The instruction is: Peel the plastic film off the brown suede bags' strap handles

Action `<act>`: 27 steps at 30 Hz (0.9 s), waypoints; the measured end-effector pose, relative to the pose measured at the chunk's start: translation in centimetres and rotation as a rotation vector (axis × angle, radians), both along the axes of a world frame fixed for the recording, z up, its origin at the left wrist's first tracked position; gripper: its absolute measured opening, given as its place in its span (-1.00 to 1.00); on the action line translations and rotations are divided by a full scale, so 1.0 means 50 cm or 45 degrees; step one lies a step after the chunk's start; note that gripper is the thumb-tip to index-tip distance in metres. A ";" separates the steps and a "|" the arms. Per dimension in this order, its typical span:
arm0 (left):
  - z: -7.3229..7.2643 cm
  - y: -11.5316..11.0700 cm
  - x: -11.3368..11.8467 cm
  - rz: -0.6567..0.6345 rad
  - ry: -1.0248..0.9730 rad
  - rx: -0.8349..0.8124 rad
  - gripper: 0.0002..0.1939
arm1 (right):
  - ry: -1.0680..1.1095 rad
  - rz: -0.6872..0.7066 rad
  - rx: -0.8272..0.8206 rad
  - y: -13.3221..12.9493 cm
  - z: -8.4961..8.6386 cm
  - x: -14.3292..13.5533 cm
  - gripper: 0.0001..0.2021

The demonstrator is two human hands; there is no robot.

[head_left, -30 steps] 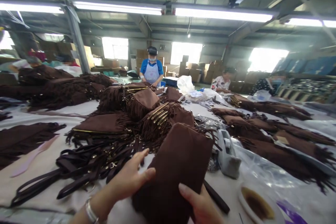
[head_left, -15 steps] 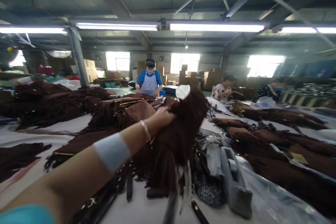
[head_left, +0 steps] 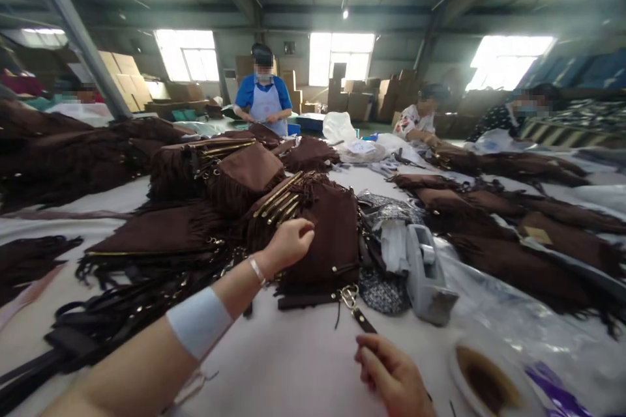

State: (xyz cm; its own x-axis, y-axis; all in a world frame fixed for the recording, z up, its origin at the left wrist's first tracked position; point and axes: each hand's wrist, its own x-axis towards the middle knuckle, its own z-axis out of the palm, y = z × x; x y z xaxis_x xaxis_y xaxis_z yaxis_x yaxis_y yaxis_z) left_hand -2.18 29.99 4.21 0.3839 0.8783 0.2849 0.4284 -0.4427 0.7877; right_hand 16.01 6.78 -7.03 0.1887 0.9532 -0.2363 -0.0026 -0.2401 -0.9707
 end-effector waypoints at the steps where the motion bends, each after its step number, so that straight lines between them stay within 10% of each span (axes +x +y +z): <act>1: -0.045 -0.040 -0.022 -0.068 0.059 0.023 -0.83 | -0.221 -0.048 0.077 0.011 0.019 0.011 -0.58; 4: -0.147 -0.138 -0.073 -0.228 0.245 0.083 -0.80 | -0.784 -0.123 0.297 0.043 0.057 0.031 -0.73; 8: -0.196 -0.197 -0.081 -0.233 0.421 0.103 -0.80 | -0.906 -0.013 0.252 0.052 0.055 0.000 -0.75; 19: -0.121 -0.333 -0.003 -0.416 0.264 -0.199 -0.78 | 0.432 -0.202 -0.262 0.093 0.074 -0.029 -0.58; 22: -0.101 -0.345 0.005 -0.498 0.141 -0.185 -0.80 | 0.416 -0.193 -0.182 0.102 0.077 -0.039 -0.63; 27: -0.107 -0.312 0.000 -0.125 -0.082 -0.502 -0.60 | 0.623 -0.147 -0.185 0.086 0.063 -0.048 -0.56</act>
State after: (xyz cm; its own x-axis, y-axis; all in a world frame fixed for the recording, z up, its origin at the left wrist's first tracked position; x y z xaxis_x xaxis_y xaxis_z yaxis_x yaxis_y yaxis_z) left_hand -2.16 14.38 -1.14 0.4636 0.8852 -0.0399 0.3432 -0.1378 0.9291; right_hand 13.63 11.08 -3.88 0.1254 0.8835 -0.4512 -0.4819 -0.3433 -0.8062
